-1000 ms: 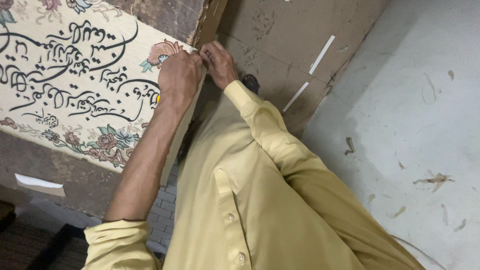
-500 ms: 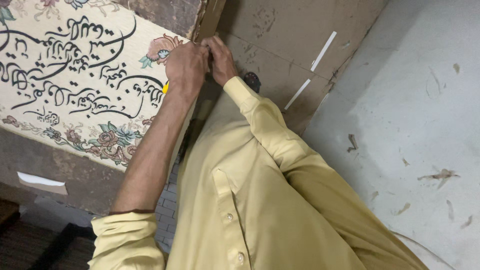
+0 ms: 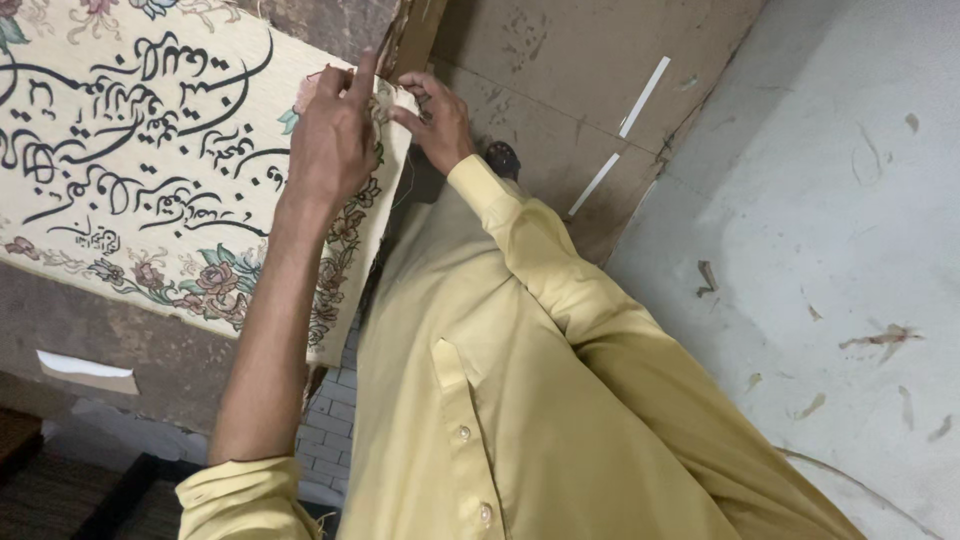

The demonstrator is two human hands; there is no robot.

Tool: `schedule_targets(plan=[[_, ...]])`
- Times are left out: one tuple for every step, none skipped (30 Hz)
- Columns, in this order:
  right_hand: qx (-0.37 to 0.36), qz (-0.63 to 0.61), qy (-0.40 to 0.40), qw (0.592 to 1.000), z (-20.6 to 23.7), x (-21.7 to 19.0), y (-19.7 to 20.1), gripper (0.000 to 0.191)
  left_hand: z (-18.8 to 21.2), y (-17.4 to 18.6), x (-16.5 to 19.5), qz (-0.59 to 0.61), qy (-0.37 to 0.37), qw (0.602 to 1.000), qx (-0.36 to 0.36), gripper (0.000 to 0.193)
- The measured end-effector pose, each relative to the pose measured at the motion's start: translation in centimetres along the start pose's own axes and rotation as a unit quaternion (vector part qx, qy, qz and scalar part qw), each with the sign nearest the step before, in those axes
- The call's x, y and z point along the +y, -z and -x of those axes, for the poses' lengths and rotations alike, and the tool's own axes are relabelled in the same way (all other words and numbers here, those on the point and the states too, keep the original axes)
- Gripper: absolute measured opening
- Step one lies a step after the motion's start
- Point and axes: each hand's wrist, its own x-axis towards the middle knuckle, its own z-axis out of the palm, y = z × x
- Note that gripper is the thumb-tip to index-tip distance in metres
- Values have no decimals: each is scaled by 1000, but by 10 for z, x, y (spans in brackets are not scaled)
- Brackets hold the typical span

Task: The person trims the excess edge of a decorative calligraphy carpet using a utility knife, working along one side while holding the carpet steady. They then press and smooth the carpet surface with both hands and continue trimming along another edge.

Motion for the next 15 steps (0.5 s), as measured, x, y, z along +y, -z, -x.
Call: schedule_targets(plan=[[0,23,-11,1000,-2,0,0,30,5,2,0,-8,-2,1000,-18,63],[-3,44,-23,999,-3,1,-1,32,10,4,0,-18,0,999,-37,66],[-11,49,-50,997,-4,1,-1,29,15,6,1,-35,2,998,-50,65],[-16,56,-75,996,-5,1,0,26,18,6,3,-52,1,997,-62,64],[-21,63,-101,993,-6,1,1,23,20,7,5,-69,0,995,-76,64],[-16,75,-75,994,-6,2,1,23,21,7,7,-76,7,994,-83,60],[-12,87,-49,995,-5,2,2,23,21,8,9,-82,15,992,-91,57],[-6,98,-21,995,-5,2,3,24,21,9,11,-91,21,991,-98,54],[-4,99,-5,995,-5,3,3,23,19,10,12,-93,11,992,-88,52],[-4,98,11,995,-4,3,3,22,18,11,13,-96,3,992,-80,50],[-4,97,25,995,-4,3,2,21,16,11,14,-98,-4,992,-74,49],[-1,102,22,995,-3,4,1,20,15,10,14,-94,2,992,-79,43],[2,106,20,994,-2,4,-1,20,14,8,15,-91,7,992,-84,37],[7,111,18,994,-2,4,-2,19,12,5,15,-88,12,992,-89,32],[3,114,16,993,-1,4,-4,17,10,2,14,-92,15,992,-90,30]])
